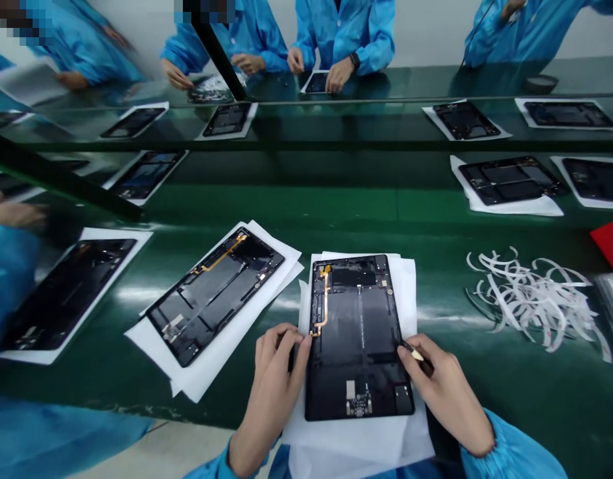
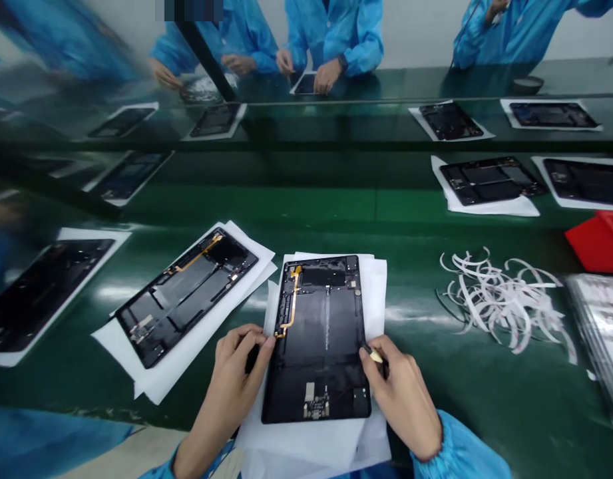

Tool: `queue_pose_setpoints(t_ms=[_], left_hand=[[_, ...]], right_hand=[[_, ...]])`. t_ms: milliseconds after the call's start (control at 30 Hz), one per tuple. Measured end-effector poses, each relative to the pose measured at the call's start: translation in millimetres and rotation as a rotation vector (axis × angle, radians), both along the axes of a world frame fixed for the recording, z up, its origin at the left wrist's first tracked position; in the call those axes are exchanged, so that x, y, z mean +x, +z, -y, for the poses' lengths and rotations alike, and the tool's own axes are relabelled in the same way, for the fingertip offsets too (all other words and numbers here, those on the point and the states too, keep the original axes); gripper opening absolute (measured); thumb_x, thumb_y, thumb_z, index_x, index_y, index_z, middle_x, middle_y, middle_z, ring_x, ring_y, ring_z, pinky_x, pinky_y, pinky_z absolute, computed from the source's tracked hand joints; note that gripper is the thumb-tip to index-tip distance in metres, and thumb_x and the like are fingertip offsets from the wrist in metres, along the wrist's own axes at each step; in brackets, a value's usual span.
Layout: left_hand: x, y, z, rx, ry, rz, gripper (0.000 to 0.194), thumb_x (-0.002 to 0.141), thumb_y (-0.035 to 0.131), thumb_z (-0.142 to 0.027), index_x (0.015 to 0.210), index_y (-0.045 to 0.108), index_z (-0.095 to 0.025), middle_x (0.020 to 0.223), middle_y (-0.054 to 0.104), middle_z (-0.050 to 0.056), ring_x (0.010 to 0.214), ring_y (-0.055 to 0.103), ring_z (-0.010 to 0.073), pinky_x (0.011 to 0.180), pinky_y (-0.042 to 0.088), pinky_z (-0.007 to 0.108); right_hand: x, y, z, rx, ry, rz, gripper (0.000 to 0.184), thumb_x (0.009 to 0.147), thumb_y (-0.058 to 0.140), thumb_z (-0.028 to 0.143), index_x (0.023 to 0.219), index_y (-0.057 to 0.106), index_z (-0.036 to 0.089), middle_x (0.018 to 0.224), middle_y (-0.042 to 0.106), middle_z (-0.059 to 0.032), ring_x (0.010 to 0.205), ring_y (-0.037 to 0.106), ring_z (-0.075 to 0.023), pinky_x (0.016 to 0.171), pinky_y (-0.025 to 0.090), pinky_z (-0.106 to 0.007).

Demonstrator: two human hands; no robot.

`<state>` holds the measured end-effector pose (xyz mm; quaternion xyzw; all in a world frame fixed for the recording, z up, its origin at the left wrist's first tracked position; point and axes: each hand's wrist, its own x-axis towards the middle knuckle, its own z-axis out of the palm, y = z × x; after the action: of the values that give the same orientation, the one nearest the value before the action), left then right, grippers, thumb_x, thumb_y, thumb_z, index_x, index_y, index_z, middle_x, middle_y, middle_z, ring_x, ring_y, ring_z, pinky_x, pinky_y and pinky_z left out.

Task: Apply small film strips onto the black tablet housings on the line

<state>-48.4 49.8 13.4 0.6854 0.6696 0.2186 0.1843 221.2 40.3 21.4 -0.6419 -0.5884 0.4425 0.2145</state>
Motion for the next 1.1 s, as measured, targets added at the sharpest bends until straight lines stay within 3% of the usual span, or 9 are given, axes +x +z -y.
queue_pose_setpoints(t_ms=[133, 300, 467, 567, 667, 767, 867, 967, 1100], left_hand=[[2, 7.5, 3, 0.072, 0.042, 0.040, 0.017, 0.096, 0.043, -0.035, 0.087, 0.053, -0.024, 0.098, 0.053, 0.007, 0.095, 0.052, 0.0271, 0.083, 0.042, 0.041], [6, 32.3, 10, -0.184, 0.188, 0.364, 0.027, 0.097, 0.040, -0.045, 0.080, 0.046, -0.025, 0.075, 0.048, -0.001, 0.069, 0.052, 0.0183, 0.062, 0.045, 0.028], [-1, 56.4, -10, -0.318, 0.255, 0.622, 0.036, 0.082, 0.061, -0.057, 0.083, 0.040, -0.028, 0.057, 0.035, -0.008, 0.044, 0.035, 0.0121, 0.044, 0.036, 0.022], [-9, 66.5, -61, -0.280, 0.280, 0.711, 0.042, 0.075, 0.068, -0.056, 0.097, 0.043, -0.031, 0.062, 0.049, -0.008, 0.046, 0.049, 0.0140, 0.046, 0.042, 0.023], [-11, 66.9, -143, -0.153, 0.227, 0.765, 0.048, 0.080, 0.068, -0.045, 0.118, 0.044, -0.030, 0.078, 0.061, -0.004, 0.062, 0.062, 0.0158, 0.056, 0.051, 0.024], [-5, 54.8, -232, -0.065, 0.235, 0.761, 0.046, 0.091, 0.058, -0.027, 0.133, 0.040, -0.028, 0.093, 0.065, 0.000, 0.075, 0.065, 0.0145, 0.066, 0.054, 0.024], [1, 36.2, -299, -0.090, 0.274, 0.730, 0.038, 0.095, 0.054, -0.023, 0.132, 0.045, -0.019, 0.101, 0.065, 0.005, 0.078, 0.065, 0.0155, 0.069, 0.056, 0.030], [0, 20.7, -334, -0.089, 0.311, 0.660, 0.033, 0.095, 0.057, -0.030, 0.124, 0.054, -0.015, 0.113, 0.062, 0.009, 0.090, 0.065, 0.0193, 0.076, 0.057, 0.037], [-7, 19.2, -346, 0.026, 0.294, 0.524, 0.036, 0.093, 0.060, -0.030, 0.126, 0.054, -0.016, 0.127, 0.056, 0.011, 0.110, 0.059, 0.0258, 0.091, 0.051, 0.048]], right_hand=[[0, -1.9, 7, -0.062, 0.028, -0.116, 0.030, 0.096, 0.043, 0.048, 0.078, 0.047, 0.024, 0.060, 0.042, 0.0053, 0.054, 0.041, -0.0137, 0.052, 0.032, -0.026], [3, -9.0, 12, -0.087, -0.010, -0.231, 0.031, 0.093, 0.047, 0.048, 0.076, 0.048, 0.023, 0.064, 0.038, 0.0048, 0.058, 0.040, -0.0132, 0.053, 0.033, -0.024], [0, -3.2, 3, -0.040, -0.069, -0.294, 0.029, 0.092, 0.050, 0.050, 0.083, 0.054, 0.023, 0.066, 0.043, 0.0039, 0.060, 0.044, -0.0140, 0.054, 0.037, -0.024], [0, 6.7, -9, 0.034, -0.112, -0.306, 0.028, 0.094, 0.048, 0.049, 0.093, 0.057, 0.023, 0.069, 0.050, 0.0031, 0.061, 0.048, -0.0146, 0.057, 0.039, -0.024], [3, 10.6, -20, 0.079, -0.168, -0.305, 0.029, 0.095, 0.047, 0.049, 0.087, 0.056, 0.023, 0.067, 0.052, 0.0029, 0.060, 0.049, -0.0145, 0.055, 0.038, -0.025], [6, 5.5, -27, 0.113, -0.198, -0.288, 0.033, 0.095, 0.047, 0.048, 0.076, 0.051, 0.022, 0.063, 0.049, 0.0038, 0.058, 0.049, -0.0138, 0.055, 0.038, -0.024], [8, -3.4, -30, 0.134, -0.207, -0.260, 0.034, 0.096, 0.045, 0.047, 0.073, 0.048, 0.022, 0.062, 0.048, 0.0040, 0.058, 0.049, -0.0136, 0.057, 0.038, -0.024], [9, -9.9, -32, 0.159, -0.244, -0.207, 0.034, 0.096, 0.044, 0.048, 0.074, 0.049, 0.021, 0.064, 0.046, 0.0036, 0.060, 0.047, -0.0140, 0.057, 0.037, -0.025], [15, -9.0, -34, 0.221, -0.345, -0.145, 0.036, 0.093, 0.050, 0.049, 0.071, 0.052, 0.021, 0.064, 0.045, 0.0026, 0.060, 0.044, -0.0143, 0.055, 0.036, -0.026]])
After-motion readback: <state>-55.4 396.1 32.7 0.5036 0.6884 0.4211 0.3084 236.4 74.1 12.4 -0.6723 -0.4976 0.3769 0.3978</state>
